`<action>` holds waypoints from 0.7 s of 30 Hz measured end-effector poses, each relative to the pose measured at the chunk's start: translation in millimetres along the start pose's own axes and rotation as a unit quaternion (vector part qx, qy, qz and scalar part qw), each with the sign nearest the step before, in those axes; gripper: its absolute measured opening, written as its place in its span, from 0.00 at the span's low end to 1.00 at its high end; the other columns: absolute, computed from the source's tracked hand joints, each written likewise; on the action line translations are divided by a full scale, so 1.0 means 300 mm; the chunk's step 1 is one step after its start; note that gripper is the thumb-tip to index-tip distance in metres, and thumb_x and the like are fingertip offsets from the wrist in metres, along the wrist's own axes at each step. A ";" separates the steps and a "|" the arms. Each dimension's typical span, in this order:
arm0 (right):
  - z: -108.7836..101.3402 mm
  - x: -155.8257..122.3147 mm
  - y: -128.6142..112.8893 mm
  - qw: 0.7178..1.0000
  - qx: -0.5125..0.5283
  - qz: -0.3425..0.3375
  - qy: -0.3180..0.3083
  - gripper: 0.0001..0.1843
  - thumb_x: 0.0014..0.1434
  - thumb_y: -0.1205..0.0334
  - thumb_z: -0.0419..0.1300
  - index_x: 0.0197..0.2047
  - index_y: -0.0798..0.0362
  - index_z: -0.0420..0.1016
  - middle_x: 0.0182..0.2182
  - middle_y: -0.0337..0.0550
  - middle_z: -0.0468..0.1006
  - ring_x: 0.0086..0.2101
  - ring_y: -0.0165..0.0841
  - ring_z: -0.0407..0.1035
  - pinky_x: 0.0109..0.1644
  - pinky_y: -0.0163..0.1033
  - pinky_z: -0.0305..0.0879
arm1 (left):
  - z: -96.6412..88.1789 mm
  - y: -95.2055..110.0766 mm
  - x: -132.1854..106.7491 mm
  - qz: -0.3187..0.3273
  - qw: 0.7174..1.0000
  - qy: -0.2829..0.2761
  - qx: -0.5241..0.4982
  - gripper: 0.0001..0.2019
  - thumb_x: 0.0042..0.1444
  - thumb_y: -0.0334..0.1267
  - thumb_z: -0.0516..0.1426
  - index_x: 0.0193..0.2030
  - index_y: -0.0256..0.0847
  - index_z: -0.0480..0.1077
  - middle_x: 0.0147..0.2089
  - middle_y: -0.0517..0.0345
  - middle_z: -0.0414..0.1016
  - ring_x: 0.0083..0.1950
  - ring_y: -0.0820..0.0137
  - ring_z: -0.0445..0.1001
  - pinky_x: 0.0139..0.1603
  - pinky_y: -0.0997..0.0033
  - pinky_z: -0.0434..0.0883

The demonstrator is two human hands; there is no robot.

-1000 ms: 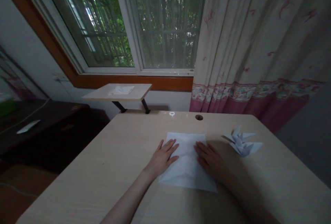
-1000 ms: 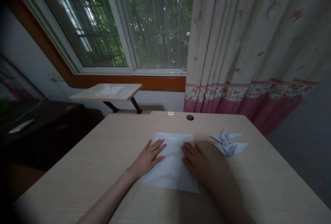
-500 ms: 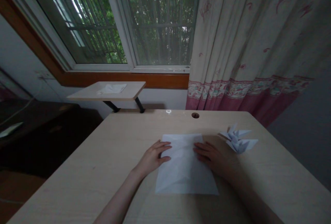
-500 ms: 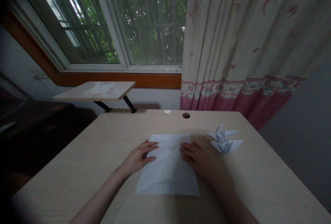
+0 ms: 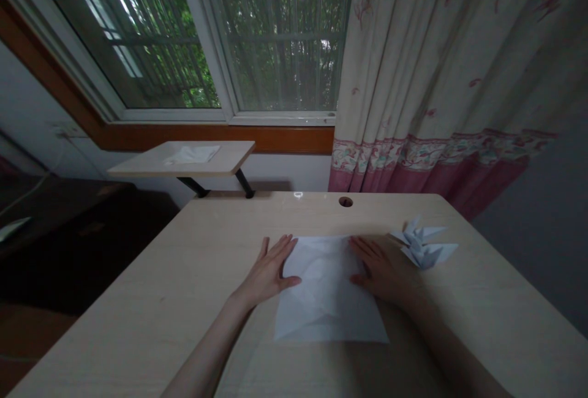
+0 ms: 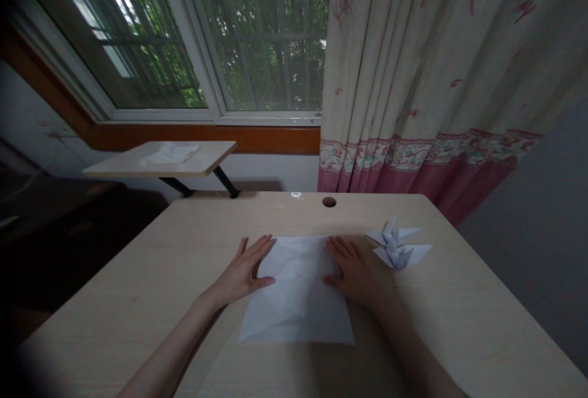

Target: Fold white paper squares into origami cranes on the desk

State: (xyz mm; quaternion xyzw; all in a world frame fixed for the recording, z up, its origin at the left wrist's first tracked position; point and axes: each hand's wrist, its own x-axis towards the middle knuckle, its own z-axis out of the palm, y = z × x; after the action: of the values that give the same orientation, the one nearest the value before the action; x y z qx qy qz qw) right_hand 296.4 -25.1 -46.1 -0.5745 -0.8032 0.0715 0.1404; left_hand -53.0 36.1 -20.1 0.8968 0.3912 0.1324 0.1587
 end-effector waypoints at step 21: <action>-0.006 0.006 -0.006 0.998 0.011 0.041 0.045 0.52 0.51 0.48 0.65 0.73 0.54 0.50 0.67 0.59 0.61 0.64 0.53 0.58 0.67 0.60 0.54 | -0.005 0.027 -0.008 -0.008 0.999 0.033 0.033 0.50 0.58 0.61 0.59 0.76 0.48 0.35 0.74 0.40 0.52 0.73 0.45 0.52 0.69 0.26 0.39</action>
State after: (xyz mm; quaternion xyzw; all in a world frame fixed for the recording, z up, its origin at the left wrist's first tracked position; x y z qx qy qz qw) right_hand 294.8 -24.1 -43.6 -0.6078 -0.7712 0.0604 0.1793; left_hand -49.8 29.6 -15.7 0.8935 0.4075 0.1474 0.1174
